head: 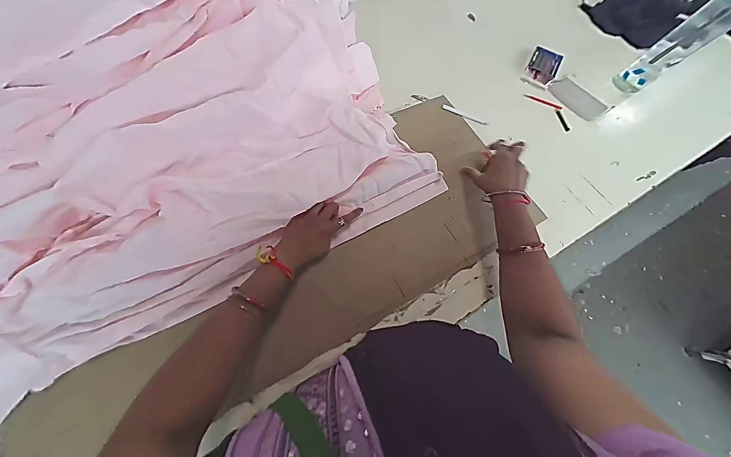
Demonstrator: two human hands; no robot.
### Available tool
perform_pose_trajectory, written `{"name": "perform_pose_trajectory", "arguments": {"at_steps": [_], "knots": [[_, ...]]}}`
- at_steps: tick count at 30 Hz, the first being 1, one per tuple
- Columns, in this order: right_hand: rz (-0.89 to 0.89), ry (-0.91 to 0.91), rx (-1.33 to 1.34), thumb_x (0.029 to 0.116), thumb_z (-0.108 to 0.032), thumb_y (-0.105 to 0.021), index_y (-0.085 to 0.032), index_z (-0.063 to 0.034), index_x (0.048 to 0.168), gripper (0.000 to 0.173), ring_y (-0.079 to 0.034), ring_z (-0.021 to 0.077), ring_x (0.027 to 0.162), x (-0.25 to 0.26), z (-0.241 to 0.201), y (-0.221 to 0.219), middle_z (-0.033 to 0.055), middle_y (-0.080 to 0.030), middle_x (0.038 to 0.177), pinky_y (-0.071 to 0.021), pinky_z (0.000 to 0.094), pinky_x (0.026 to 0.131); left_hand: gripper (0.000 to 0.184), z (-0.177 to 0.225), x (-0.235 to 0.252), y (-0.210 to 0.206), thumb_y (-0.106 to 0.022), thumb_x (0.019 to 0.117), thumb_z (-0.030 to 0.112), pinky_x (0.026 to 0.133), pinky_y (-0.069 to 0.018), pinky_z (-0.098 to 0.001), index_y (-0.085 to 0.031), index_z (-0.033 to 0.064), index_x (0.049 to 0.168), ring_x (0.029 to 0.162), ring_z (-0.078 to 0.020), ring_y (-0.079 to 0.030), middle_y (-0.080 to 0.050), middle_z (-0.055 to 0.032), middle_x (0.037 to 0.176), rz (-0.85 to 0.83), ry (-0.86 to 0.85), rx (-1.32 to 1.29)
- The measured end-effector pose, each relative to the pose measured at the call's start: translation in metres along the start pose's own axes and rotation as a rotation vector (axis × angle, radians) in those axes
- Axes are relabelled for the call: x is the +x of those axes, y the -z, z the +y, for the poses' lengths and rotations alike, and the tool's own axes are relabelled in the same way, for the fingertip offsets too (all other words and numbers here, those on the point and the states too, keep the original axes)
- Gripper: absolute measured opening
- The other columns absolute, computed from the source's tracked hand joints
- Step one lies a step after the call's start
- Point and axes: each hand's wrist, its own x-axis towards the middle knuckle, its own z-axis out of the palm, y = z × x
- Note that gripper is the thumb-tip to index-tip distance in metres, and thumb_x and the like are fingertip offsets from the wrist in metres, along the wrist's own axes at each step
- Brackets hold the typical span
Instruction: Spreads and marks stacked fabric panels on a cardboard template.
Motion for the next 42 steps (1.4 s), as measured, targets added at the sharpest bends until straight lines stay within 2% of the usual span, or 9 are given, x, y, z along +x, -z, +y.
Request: {"name": "perform_pose_trajectory", "arguments": {"at_steps": [3, 9, 14, 19, 21, 26, 32, 38, 42], "knots": [[0.073, -0.233, -0.04, 0.0909, -0.067, -0.063, -0.041, 0.0083, 0.144, 0.095, -0.051, 0.0565, 0.126, -0.03, 0.025, 0.004, 0.0383, -0.039, 0.148, -0.0455, 0.0694, 0.095, 0.037, -0.004, 0.003, 0.004, -0.05, 0.0969, -0.001, 0.107, -0.0429, -0.0582, -0.069, 0.0044, 0.129, 0.134, -0.0421, -0.051, -0.058, -0.0226, 0.136, -0.082, -0.019, -0.095], [0.091, -0.277, -0.003, 0.0774, -0.063, -0.079, -0.055, 0.0111, 0.126, 0.092, -0.057, 0.05, 0.121, -0.032, 0.025, 0.001, 0.0348, -0.054, 0.132, -0.0483, 0.0646, 0.093, 0.033, -0.007, 0.006, 0.005, -0.053, 0.0952, -0.001, 0.104, -0.0453, -0.0558, -0.072, 0.0019, 0.123, 0.13, -0.041, -0.053, -0.059, -0.0225, 0.133, -0.109, -0.035, -0.099], [0.117, 0.051, 0.184, 0.0747, -0.051, -0.088, -0.067, 0.0079, 0.119, 0.076, -0.063, 0.0515, 0.111, -0.045, -0.022, -0.014, 0.0347, -0.064, 0.117, -0.0481, 0.0683, 0.091, 0.029, -0.01, 0.007, 0.004, -0.053, 0.0947, -0.001, 0.103, -0.0456, -0.0565, -0.072, -0.0029, 0.116, 0.128, -0.0423, -0.055, -0.061, -0.0238, 0.129, -0.093, -0.06, -0.101], [-0.003, 0.349, 0.104, 0.0735, -0.047, -0.089, -0.063, 0.003, 0.13, 0.08, -0.06, 0.0508, 0.118, -0.055, -0.068, -0.043, 0.0324, -0.063, 0.126, -0.0463, 0.0691, 0.096, 0.053, -0.001, -0.003, -0.005, -0.057, 0.0949, 0.002, 0.103, -0.0454, -0.0591, -0.062, 0.0235, 0.143, 0.133, -0.0372, -0.053, -0.059, -0.0171, 0.139, 0.066, -0.002, -0.136], [-0.059, 0.381, 0.05, 0.078, -0.045, -0.087, -0.062, 0.003, 0.132, 0.076, -0.057, 0.0556, 0.121, -0.051, -0.072, -0.05, 0.036, -0.062, 0.125, -0.0421, 0.0734, 0.098, 0.043, -0.004, -0.018, -0.012, -0.054, 0.1007, 0.011, 0.111, -0.0416, -0.0549, -0.064, 0.0203, 0.141, 0.137, -0.0327, -0.051, -0.058, -0.0135, 0.144, 0.155, 0.062, -0.174], [-0.067, 0.371, 0.005, 0.0789, -0.06, -0.077, -0.051, 0.012, 0.141, 0.098, -0.045, 0.061, 0.132, -0.031, -0.051, -0.059, 0.0454, -0.048, 0.138, -0.0312, 0.0737, 0.109, 0.028, -0.028, -0.133, -0.012, -0.065, 0.0996, 0.026, 0.112, -0.0406, -0.0539, -0.075, 0.0056, 0.116, 0.131, -0.0346, -0.056, -0.066, -0.0164, 0.133, 0.372, 0.464, -0.196], [-0.131, 0.267, -0.056, 0.0774, -0.055, -0.081, -0.054, 0.0155, 0.133, 0.094, -0.044, 0.0588, 0.134, -0.024, -0.06, -0.053, 0.0455, -0.046, 0.139, -0.0319, 0.0719, 0.109, 0.029, -0.065, -0.357, 0.013, -0.069, 0.0947, 0.008, 0.112, -0.0351, -0.0632, -0.069, 0.0015, 0.123, 0.138, -0.0459, -0.046, -0.052, -0.0247, 0.145, 0.62, 1.069, -0.134], [-0.162, 0.136, -0.201, 0.0904, -0.049, -0.072, -0.045, 0.0193, 0.14, 0.088, -0.041, 0.0561, 0.139, -0.038, -0.097, -0.049, 0.0454, -0.042, 0.144, -0.0308, 0.0685, 0.113, 0.028, -0.074, -0.391, 0.018, -0.074, 0.0888, 0.001, 0.112, -0.0376, -0.0612, -0.072, 0.0044, 0.117, 0.138, -0.0435, -0.045, -0.049, -0.0232, 0.148, 0.699, 0.944, -0.17], [-0.042, 0.696, 0.045, 0.1013, -0.028, -0.06, -0.055, 0.0142, 0.136, 0.055, -0.055, 0.0583, 0.124, -0.126, -0.195, -0.069, 0.042, -0.054, 0.134, -0.0406, 0.0704, 0.103, 0.026, -0.097, -0.385, 0.028, -0.07, 0.0911, -0.001, 0.112, -0.0318, -0.0658, -0.071, -0.0049, 0.117, 0.137, -0.0506, -0.044, -0.054, -0.0311, 0.14, 0.691, 0.942, -0.294]]}}
